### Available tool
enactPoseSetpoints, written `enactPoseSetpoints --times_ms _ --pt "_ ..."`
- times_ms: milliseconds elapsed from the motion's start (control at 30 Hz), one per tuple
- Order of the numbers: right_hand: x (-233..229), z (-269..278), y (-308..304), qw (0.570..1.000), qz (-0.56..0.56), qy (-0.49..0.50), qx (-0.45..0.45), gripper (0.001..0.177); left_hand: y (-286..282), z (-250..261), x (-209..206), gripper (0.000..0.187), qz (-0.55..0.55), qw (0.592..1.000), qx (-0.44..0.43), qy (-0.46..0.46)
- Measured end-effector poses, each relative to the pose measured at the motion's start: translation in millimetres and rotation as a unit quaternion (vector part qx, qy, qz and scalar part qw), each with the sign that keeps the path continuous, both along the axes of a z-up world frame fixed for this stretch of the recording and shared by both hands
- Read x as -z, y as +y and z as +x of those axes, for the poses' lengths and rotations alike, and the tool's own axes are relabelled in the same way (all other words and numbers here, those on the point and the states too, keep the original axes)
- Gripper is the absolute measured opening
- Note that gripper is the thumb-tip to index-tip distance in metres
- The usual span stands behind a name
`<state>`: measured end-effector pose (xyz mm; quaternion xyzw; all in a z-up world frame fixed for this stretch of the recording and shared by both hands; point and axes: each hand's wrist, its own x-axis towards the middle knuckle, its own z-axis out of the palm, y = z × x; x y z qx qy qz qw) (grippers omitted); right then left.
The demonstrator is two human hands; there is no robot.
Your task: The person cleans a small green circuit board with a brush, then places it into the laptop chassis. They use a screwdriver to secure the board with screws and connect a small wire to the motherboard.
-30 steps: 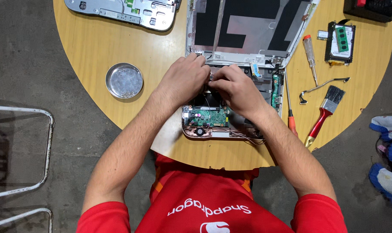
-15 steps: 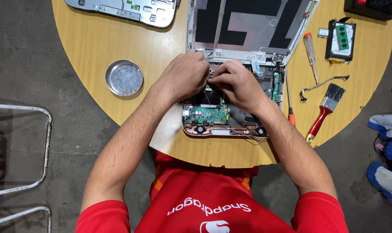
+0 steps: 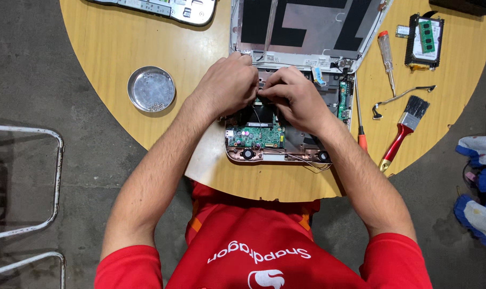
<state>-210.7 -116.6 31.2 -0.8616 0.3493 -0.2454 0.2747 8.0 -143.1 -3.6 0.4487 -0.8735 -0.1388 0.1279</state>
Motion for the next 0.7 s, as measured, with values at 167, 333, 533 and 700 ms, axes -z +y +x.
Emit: enactPoseSetpoints --times_ms 167,333,533,700 --pt "5.5 -2.0 0.9 0.997 -0.056 0.02 -0.041 0.015 -3.7 3.7 -13.8 0.02 0.06 0.997 0.036 -0.01" --pt "6.4 -3.1 0.0 0.997 -0.052 0.026 -0.044 0.019 -0.6 1.5 -15.2 0.023 0.051 0.998 0.032 -0.016" --pt "1.1 0.5 3.3 0.994 -0.081 0.054 -0.048 0.023 0.1 1.9 -11.9 0.021 0.031 0.999 0.025 -0.004" --pt "-13.5 12.2 13.1 0.985 -0.127 0.11 -0.047 0.012 0.6 2.2 -11.3 0.014 0.028 0.999 0.025 0.002"
